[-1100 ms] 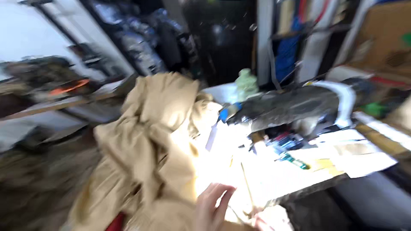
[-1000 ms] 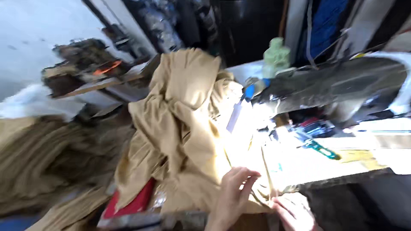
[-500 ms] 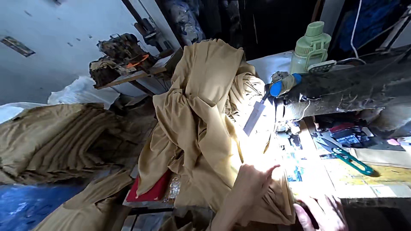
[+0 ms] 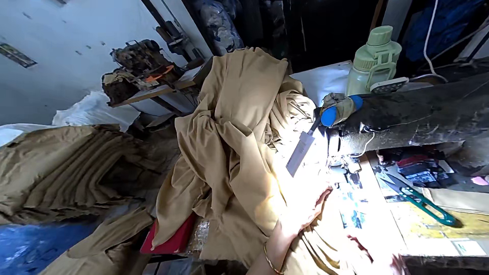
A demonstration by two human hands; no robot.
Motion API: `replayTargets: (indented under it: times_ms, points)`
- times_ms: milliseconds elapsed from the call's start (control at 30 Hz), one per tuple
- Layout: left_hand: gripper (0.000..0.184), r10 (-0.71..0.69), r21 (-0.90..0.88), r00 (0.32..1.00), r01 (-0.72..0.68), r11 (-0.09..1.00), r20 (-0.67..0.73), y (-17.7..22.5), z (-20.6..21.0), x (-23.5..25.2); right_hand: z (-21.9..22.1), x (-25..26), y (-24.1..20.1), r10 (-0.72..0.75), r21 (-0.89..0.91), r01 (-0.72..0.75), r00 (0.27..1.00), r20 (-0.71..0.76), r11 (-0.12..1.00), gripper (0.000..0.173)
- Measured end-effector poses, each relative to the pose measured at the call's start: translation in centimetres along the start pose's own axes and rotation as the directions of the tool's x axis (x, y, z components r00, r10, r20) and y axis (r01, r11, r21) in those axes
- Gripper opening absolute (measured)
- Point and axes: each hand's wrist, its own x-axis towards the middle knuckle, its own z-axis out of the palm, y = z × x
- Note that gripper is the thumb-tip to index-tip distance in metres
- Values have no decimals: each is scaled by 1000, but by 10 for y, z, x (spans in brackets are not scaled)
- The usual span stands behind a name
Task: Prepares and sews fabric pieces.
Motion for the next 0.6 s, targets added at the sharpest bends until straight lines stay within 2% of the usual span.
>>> replayTargets:
  times_ms: [133, 233, 367, 467, 500, 533, 600]
  points:
    - [25, -31, -112, 999, 28, 993, -19, 2, 1, 0, -7, 2, -9, 59, 13, -60, 995, 75, 998, 28]
    - [25, -45, -74, 999, 44, 996, -22, 3, 1, -1, -15, 7, -21, 116, 4, -118, 979, 168, 993, 29]
    - [28, 15, 6, 997, -14, 1000, -75, -5, 8, -4, -15, 9, -18, 129, -20, -128, 964, 233, 992, 29]
    - [26, 37, -92, 998, -32, 995, 52, -1, 5, -7, -1, -6, 5, 55, 7, -56, 993, 100, 998, 29]
    - [28, 67, -89, 995, -61, 994, 67, 0, 5, -10, 1, -6, 8, 0, -36, 2, 998, 65, 999, 27]
    - [30, 97, -70, 993, -91, 993, 75, 0, 5, -15, -1, -4, 7, -61, -99, 67, 996, 66, 993, 24]
    - [32, 141, -65, 986, -136, 989, 85, -2, 3, -24, -7, 1, 4, -116, -165, 143, 980, 164, 976, 28]
